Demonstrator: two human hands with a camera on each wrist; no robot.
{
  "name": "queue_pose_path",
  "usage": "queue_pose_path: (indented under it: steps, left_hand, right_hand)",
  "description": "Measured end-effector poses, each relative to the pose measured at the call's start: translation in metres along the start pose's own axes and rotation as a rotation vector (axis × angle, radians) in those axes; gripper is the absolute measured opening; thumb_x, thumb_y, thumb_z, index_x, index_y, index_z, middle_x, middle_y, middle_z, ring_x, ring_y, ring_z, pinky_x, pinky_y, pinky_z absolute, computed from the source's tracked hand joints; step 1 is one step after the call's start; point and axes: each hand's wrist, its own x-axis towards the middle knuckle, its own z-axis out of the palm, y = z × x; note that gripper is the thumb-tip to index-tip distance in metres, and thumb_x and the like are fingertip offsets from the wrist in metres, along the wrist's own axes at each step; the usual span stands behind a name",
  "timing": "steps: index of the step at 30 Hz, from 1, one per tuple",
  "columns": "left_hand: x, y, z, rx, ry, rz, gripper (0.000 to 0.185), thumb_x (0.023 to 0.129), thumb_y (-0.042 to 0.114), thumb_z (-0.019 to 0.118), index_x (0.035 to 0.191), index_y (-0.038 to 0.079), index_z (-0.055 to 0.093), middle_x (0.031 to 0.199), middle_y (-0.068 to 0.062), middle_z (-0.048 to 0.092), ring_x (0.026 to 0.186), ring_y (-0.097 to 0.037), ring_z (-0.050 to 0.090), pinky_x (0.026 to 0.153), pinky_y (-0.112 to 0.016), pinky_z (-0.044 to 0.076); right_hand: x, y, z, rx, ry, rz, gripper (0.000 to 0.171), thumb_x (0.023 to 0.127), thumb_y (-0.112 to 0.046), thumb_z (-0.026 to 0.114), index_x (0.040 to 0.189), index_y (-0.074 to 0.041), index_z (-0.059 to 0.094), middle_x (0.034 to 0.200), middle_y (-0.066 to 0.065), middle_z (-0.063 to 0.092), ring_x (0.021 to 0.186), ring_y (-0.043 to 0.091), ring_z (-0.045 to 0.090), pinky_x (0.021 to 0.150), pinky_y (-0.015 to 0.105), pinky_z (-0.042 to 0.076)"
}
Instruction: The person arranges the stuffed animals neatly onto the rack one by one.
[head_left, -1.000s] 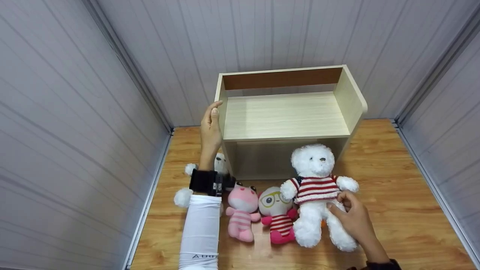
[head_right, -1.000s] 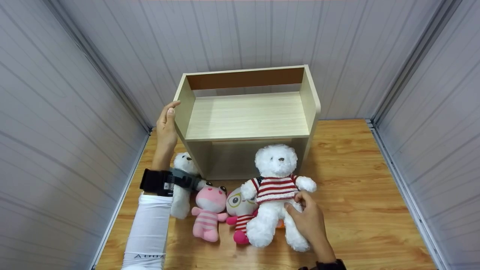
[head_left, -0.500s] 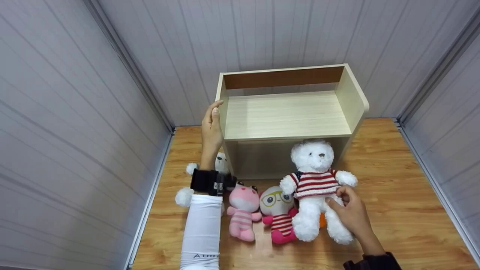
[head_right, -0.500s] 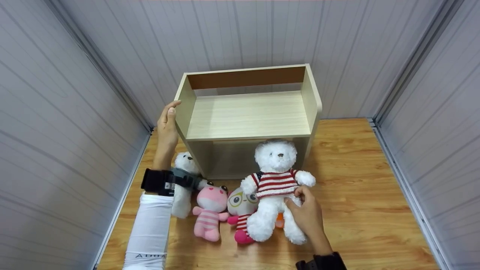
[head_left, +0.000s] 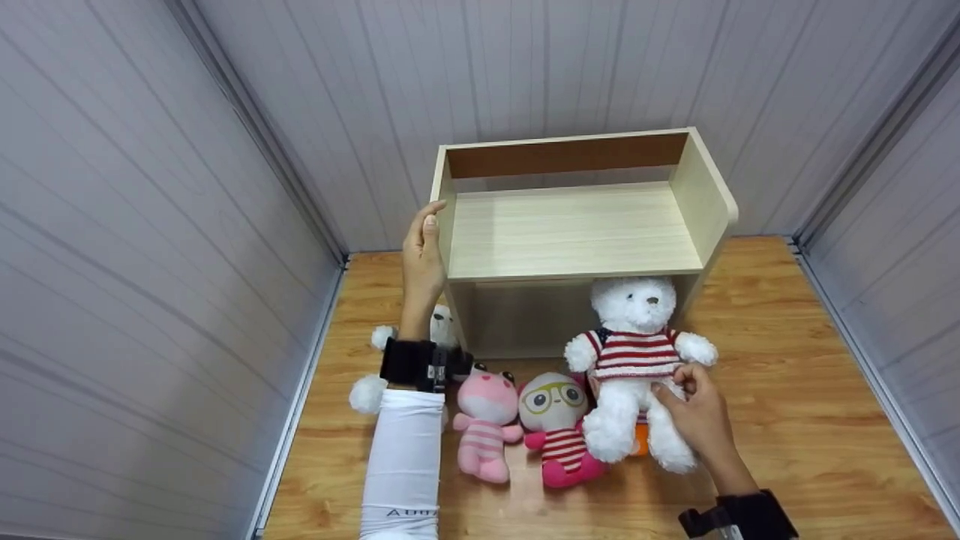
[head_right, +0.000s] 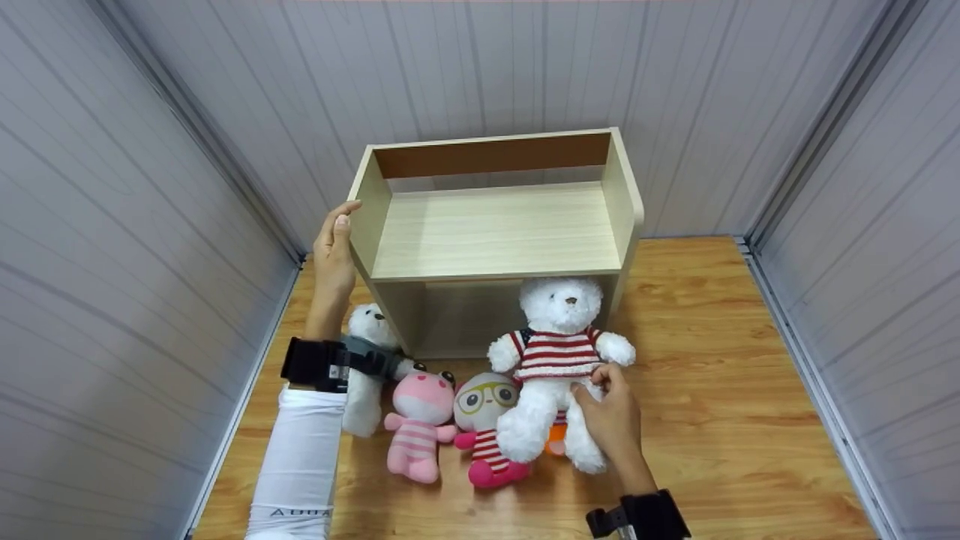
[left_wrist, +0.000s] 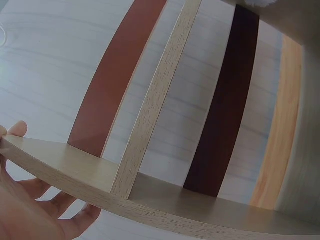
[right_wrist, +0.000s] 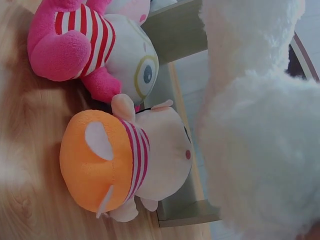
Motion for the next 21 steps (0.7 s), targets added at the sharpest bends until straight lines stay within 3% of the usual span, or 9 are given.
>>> queue_pose_path:
  steps: [9, 15, 21]
  left_hand:
    - [-0.001, 0.001, -0.001, -0.011, -0.014, 0.002, 0.040, 0.112, 0.028, 0.036, 0.140, 0.010, 0.060, 0.152, -0.008, 0.054, 0.146, -0.023, 0.044, 0.121, -0.044, 0.034]
    - [-0.002, 0.000, -0.001, -0.019, -0.013, -0.004, 0.040, 0.112, 0.027, 0.037, 0.140, 0.011, 0.060, 0.152, -0.009, 0.053, 0.146, -0.024, 0.044, 0.121, -0.044, 0.034]
    - [-0.003, 0.001, 0.000, -0.038, -0.011, -0.011, 0.040, 0.112, 0.025, 0.037, 0.140, 0.008, 0.059, 0.153, -0.011, 0.052, 0.147, -0.026, 0.042, 0.122, -0.047, 0.032]
  right_hand:
    - [0.008, 0.002, 0.004, 0.049, 0.041, -0.023, 0.022, 0.091, -0.011, 0.073, 0.097, -0.002, 0.054, 0.087, 0.004, 0.053, 0.084, 0.014, 0.046, 0.075, 0.024, 0.036]
    - [0.013, 0.000, 0.005, 0.056, 0.027, -0.001, 0.022, 0.093, -0.011, 0.071, 0.098, -0.002, 0.053, 0.103, 0.009, 0.055, 0.099, 0.019, 0.047, 0.086, 0.025, 0.036]
    - [0.020, -0.002, 0.006, 0.058, 0.037, 0.008, 0.020, 0.092, -0.010, 0.071, 0.096, -0.002, 0.053, 0.102, 0.008, 0.054, 0.096, 0.019, 0.048, 0.082, 0.025, 0.038]
